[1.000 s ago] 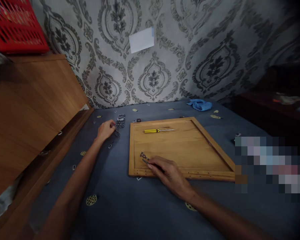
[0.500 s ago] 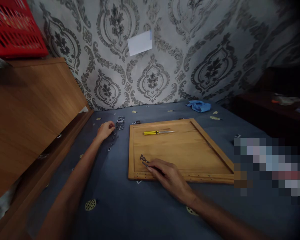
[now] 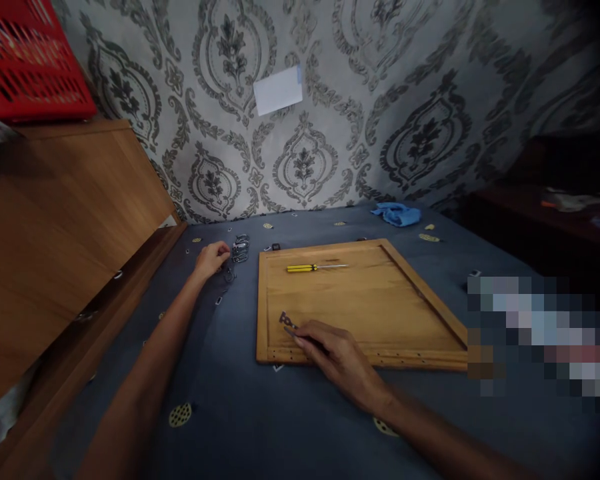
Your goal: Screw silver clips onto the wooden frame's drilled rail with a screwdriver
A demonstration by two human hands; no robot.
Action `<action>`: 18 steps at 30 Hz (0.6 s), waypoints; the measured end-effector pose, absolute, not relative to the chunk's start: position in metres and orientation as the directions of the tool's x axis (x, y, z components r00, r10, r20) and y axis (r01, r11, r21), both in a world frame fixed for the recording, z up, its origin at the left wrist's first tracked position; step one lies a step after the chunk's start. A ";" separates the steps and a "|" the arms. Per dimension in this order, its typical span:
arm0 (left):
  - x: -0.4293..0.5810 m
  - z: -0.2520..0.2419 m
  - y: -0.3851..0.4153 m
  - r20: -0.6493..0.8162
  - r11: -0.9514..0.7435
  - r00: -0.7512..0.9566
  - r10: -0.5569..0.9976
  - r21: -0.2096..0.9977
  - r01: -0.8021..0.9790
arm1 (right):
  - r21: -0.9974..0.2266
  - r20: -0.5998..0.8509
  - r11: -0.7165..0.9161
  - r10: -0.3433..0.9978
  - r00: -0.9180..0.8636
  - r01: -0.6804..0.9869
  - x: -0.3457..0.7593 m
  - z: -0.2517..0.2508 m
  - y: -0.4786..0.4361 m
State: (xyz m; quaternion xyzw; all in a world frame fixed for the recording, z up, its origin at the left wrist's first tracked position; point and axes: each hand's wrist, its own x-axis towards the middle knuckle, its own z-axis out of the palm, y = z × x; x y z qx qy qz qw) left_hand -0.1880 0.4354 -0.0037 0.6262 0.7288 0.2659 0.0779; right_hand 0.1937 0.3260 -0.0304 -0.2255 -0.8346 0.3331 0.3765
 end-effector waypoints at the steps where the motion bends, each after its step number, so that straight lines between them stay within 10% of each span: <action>1: -0.187 -0.003 0.437 0.204 0.087 -0.205 0.957 0.475 0.876 | -0.728 0.474 0.674 0.630 -0.616 0.130 0.194 -0.030 0.326; 18: -0.150 0.023 0.426 0.275 0.082 -0.294 0.915 0.589 0.804 | -0.836 0.383 0.537 0.717 -0.582 0.111 0.193 -0.031 0.329</action>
